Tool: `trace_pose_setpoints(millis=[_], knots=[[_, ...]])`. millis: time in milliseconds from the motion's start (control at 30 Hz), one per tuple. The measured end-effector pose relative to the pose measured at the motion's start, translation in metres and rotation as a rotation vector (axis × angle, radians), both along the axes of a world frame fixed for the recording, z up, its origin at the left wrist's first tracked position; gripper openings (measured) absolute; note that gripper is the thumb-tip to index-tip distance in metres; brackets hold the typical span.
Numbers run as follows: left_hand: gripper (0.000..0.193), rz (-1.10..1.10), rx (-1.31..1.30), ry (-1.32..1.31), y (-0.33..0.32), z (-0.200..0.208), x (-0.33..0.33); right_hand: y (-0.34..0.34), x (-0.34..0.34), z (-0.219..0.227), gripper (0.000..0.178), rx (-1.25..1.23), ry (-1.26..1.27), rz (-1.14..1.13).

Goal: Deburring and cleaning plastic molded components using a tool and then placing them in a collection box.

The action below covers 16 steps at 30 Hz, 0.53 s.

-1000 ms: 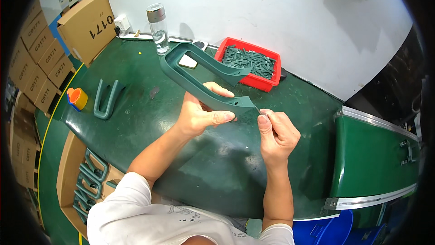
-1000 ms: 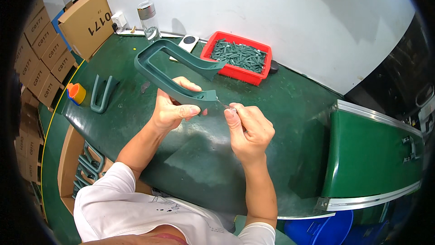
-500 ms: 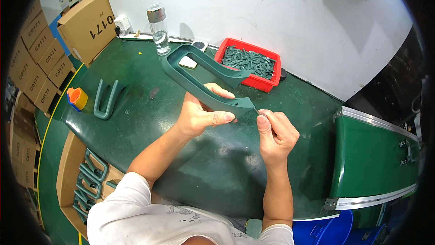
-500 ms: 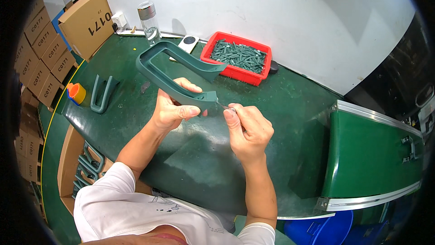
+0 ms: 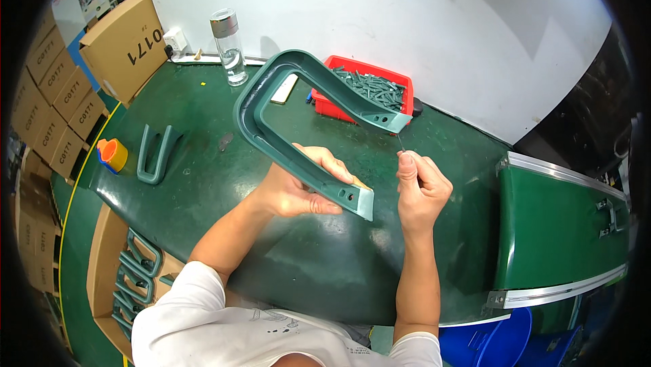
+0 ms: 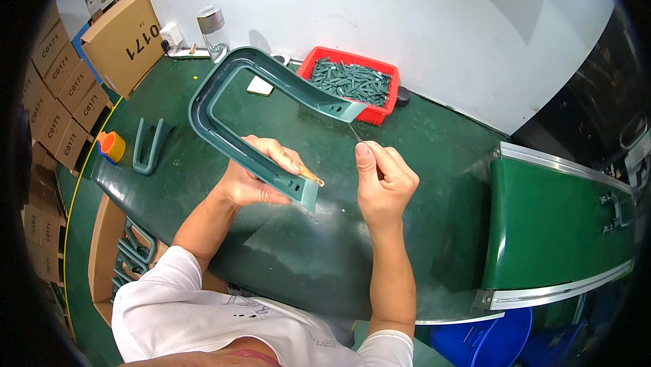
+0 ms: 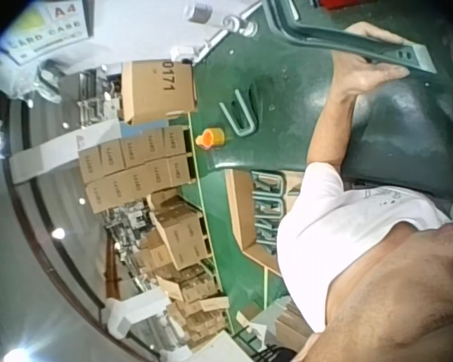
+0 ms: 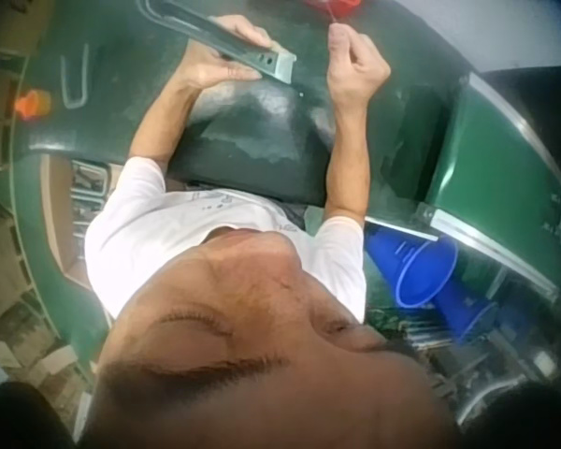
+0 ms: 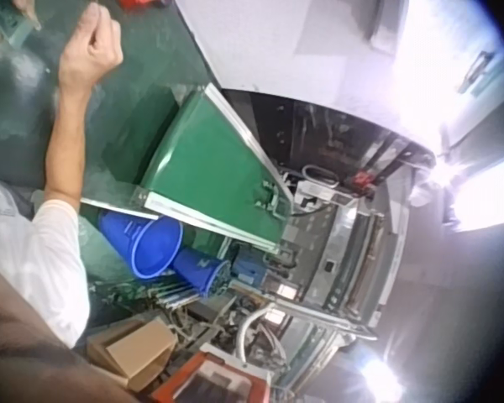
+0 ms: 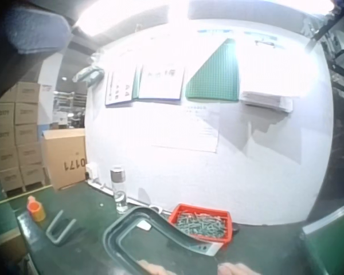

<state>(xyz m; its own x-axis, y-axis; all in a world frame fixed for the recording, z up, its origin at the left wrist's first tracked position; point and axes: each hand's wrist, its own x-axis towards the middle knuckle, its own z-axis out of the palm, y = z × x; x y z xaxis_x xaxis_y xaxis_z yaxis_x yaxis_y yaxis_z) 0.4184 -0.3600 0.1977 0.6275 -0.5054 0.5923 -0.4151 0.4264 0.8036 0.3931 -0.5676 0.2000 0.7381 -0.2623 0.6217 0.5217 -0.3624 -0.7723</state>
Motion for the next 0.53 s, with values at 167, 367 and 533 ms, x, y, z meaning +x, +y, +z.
trace_pose_setpoints(millis=[167,367,533], knots=[[0.038,0.006,0.023,0.016,0.0003,0.0012,-0.0011,-0.0003,0.0010,-0.0002,0.019,-0.007,0.004,-0.006],[0.038,-0.004,0.023,0.018,0.0003,0.0027,-0.0010,-0.0013,0.0012,-0.0004,0.019,-0.009,-0.006,-0.010],[0.041,0.015,0.061,-0.023,0.0017,0.0007,-0.0002,-0.0027,0.0023,-0.0017,0.020,-0.010,0.003,-0.010]])
